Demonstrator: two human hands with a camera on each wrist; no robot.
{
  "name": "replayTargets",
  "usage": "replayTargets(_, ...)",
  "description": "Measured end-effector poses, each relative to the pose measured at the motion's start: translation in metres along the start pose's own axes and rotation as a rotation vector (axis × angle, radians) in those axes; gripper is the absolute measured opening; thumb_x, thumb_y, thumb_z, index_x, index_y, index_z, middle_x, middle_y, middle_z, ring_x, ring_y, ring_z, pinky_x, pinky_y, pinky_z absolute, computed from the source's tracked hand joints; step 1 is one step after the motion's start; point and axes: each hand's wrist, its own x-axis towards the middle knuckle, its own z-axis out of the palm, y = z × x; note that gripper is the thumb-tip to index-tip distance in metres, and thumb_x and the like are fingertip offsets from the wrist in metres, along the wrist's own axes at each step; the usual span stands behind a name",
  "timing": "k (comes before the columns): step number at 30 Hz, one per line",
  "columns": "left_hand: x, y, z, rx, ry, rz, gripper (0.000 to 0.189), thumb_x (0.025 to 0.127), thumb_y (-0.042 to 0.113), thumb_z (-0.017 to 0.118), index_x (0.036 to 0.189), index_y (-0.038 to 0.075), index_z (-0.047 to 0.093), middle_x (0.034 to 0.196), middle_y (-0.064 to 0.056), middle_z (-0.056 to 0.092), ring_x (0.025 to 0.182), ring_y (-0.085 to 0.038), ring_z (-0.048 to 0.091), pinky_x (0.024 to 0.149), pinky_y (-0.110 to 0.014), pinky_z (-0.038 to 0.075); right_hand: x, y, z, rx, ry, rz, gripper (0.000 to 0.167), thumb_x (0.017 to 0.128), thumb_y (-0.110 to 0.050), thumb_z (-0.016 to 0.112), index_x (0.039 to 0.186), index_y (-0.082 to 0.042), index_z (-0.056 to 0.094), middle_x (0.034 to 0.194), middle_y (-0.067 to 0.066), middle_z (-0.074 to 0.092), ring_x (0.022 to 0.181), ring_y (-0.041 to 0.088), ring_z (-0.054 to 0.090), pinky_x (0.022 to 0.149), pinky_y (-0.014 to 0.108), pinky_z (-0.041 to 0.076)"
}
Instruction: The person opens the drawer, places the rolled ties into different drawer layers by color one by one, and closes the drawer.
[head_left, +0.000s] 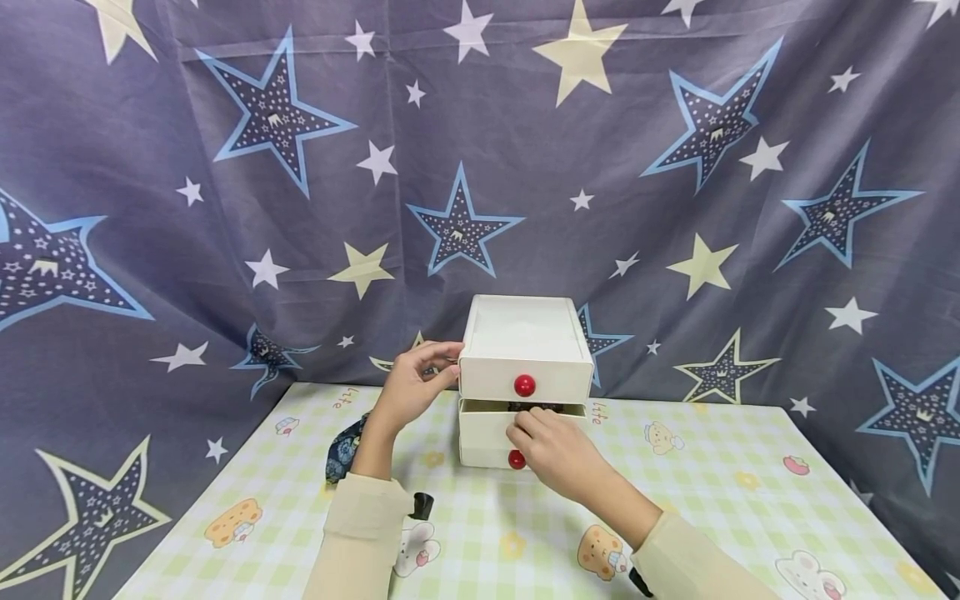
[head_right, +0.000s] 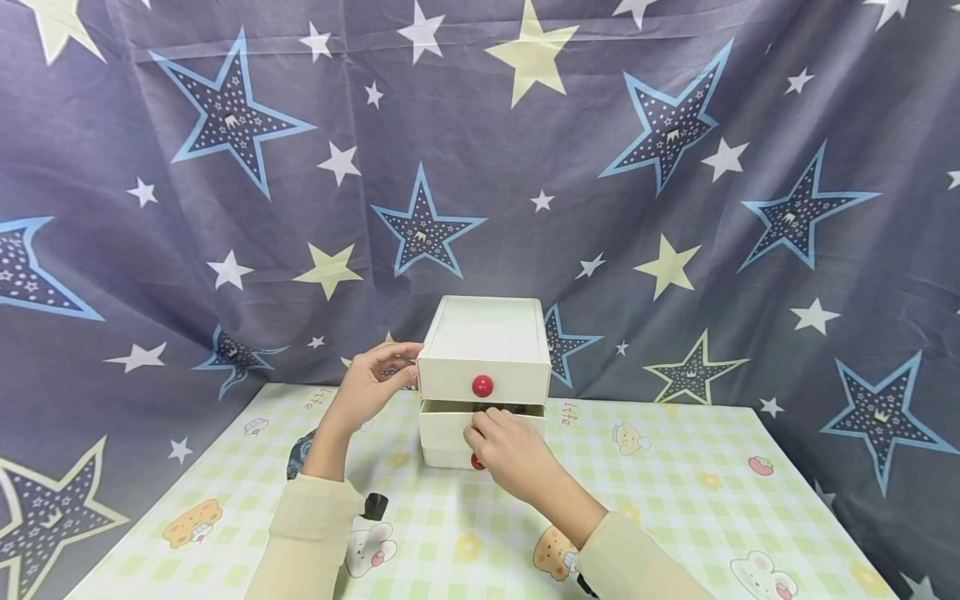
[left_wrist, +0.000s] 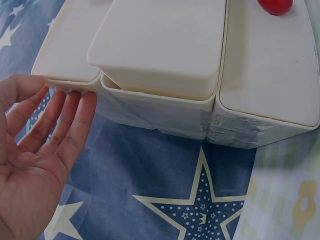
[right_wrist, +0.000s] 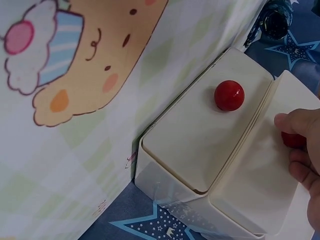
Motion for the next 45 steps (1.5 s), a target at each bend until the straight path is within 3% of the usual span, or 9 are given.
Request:
replayTargets(10, 0.0008, 0.0003, -0.0004, -0.002, 0.003, -0.011, 0.033, 0.098, 0.013, 0.071, 0.131, 0.009, 0.070, 0.121, -0.012, 0.064, 0.103, -0.028, 0.068, 0.082, -0.035, 0.062, 0.0018, -0.0010, 0.0017, 0.008, 0.000, 0.030, 0.015, 0.085, 0.001, 0.077, 0.097, -0.007, 0.071, 0.099, 0.005, 0.065, 0.085, 0.021, 0.060, 0.078, 0.029, 0.055)
replayTargets(18, 0.0002, -0.0003, -0.0007, 0.001, 0.003, -0.014, 0.033, 0.098, 0.012, 0.071, 0.131, 0.008, 0.069, 0.121, -0.012, 0.064, 0.103, -0.025, 0.069, 0.082, -0.035, 0.062, 0.0016, -0.0011, 0.0013, 0.033, -0.030, 0.043, 0.022, 0.083, -0.017, 0.081, 0.099, -0.007, 0.069, 0.101, 0.006, 0.064, 0.084, 0.021, 0.057, 0.074, 0.031, 0.053)
replayTargets(27, -0.0007, 0.0003, 0.0002, -0.007, 0.004, -0.008, 0.034, 0.098, 0.010, 0.071, 0.132, 0.005, 0.068, 0.121, -0.015, 0.063, 0.103, -0.030, 0.068, 0.082, -0.034, 0.062, 0.0011, 0.0010, 0.0053, 0.037, -0.020, 0.045, 0.019, 0.086, -0.010, 0.074, 0.103, -0.004, 0.072, 0.103, 0.008, 0.065, 0.086, 0.022, 0.059, 0.077, 0.031, 0.054)
replayTargets(40, 0.0003, 0.0011, 0.0000, -0.009, 0.003, 0.001, 0.034, 0.098, 0.011, 0.071, 0.131, 0.006, 0.069, 0.121, -0.014, 0.063, 0.102, -0.026, 0.069, 0.082, -0.034, 0.062, 0.0041, -0.0029, 0.0033, -0.038, -0.080, 0.091, 0.028, 0.083, 0.000, 0.077, 0.111, -0.004, 0.076, 0.108, 0.008, 0.068, 0.099, 0.024, 0.062, 0.090, 0.031, 0.055)
replayTargets(45, 0.0000, 0.0005, 0.0003, -0.007, -0.001, 0.011, 0.034, 0.098, 0.010, 0.071, 0.132, 0.003, 0.068, 0.121, -0.016, 0.063, 0.101, -0.024, 0.069, 0.081, -0.034, 0.062, 0.0046, -0.0044, 0.0046, -0.054, -0.074, 0.112, 0.027, 0.083, 0.001, 0.078, 0.110, -0.005, 0.077, 0.107, 0.008, 0.068, 0.097, 0.025, 0.062, 0.086, 0.031, 0.056)
